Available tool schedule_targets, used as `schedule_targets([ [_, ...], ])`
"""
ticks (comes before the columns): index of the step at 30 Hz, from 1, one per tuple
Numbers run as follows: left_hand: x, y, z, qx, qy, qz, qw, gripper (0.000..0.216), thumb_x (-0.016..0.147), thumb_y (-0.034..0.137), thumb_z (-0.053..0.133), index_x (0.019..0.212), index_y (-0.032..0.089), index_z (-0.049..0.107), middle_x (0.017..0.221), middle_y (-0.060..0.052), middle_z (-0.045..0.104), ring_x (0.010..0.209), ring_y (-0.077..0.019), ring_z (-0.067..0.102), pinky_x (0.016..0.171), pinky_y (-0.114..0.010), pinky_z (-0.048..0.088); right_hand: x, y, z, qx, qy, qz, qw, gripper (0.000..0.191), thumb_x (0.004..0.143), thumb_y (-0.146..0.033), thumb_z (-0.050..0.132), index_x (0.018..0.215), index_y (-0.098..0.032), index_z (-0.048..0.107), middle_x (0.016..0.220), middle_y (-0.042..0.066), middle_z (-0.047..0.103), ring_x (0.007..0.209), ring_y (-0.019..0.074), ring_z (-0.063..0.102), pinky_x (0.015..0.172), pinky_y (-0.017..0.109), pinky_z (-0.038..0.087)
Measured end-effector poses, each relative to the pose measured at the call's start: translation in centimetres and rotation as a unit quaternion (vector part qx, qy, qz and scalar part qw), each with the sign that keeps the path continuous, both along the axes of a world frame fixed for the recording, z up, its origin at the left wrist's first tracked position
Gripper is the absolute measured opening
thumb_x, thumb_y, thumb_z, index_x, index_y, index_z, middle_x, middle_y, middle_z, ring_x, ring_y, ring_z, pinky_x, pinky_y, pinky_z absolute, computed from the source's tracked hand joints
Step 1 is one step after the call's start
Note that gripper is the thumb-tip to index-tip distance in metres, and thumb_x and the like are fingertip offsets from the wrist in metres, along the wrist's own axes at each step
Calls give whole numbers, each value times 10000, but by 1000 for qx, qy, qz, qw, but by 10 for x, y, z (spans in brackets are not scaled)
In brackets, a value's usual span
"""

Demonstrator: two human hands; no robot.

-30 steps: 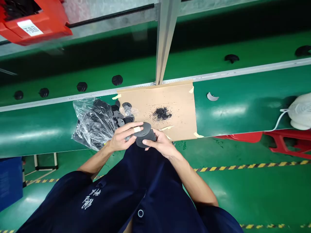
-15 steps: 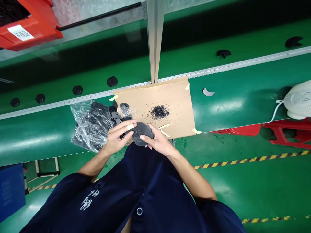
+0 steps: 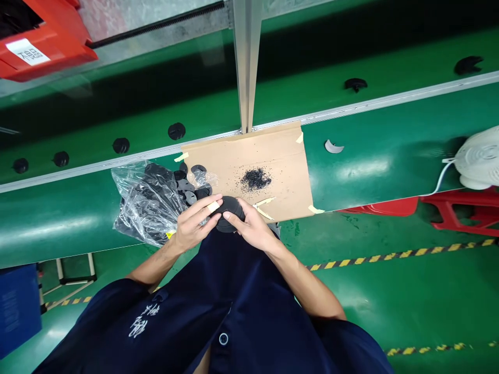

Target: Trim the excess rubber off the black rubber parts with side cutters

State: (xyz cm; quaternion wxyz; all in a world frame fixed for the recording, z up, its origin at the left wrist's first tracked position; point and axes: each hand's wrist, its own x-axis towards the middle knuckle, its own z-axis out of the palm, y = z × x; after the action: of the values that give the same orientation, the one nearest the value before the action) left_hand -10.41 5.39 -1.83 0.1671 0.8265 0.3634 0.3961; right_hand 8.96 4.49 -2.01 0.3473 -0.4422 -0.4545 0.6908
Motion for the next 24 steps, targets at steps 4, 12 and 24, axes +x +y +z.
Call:
schedule_targets([
  [4,0,-1,-1,-8,-4,-12,1000,434,975,126,634,1405,172,594,1286,-131,710,1181,-202,711,1033,-320,612,1,1,2,47,-22,-12,999,453,947,-599,643,1188,-215,651,983,43,684,962,229,648,925,394,562],
  [12,4,7,3,-226,-70,45,971,345,962,484,669,1154,203,727,975,-56,720,868,-166,699,800,-274,588,0,-3,7,117,-84,-4,990,342,1008,-528,564,1197,-244,584,1164,76,676,1097,258,635,1005,416,505],
  [24,11,9,1,-296,-110,64,947,280,980,422,649,1146,205,711,1068,-55,766,966,-187,726,893,-281,570,-1,-1,6,26,-35,-36,998,399,917,-621,665,955,-237,568,805,-19,520,702,149,502,653,294,496],
])
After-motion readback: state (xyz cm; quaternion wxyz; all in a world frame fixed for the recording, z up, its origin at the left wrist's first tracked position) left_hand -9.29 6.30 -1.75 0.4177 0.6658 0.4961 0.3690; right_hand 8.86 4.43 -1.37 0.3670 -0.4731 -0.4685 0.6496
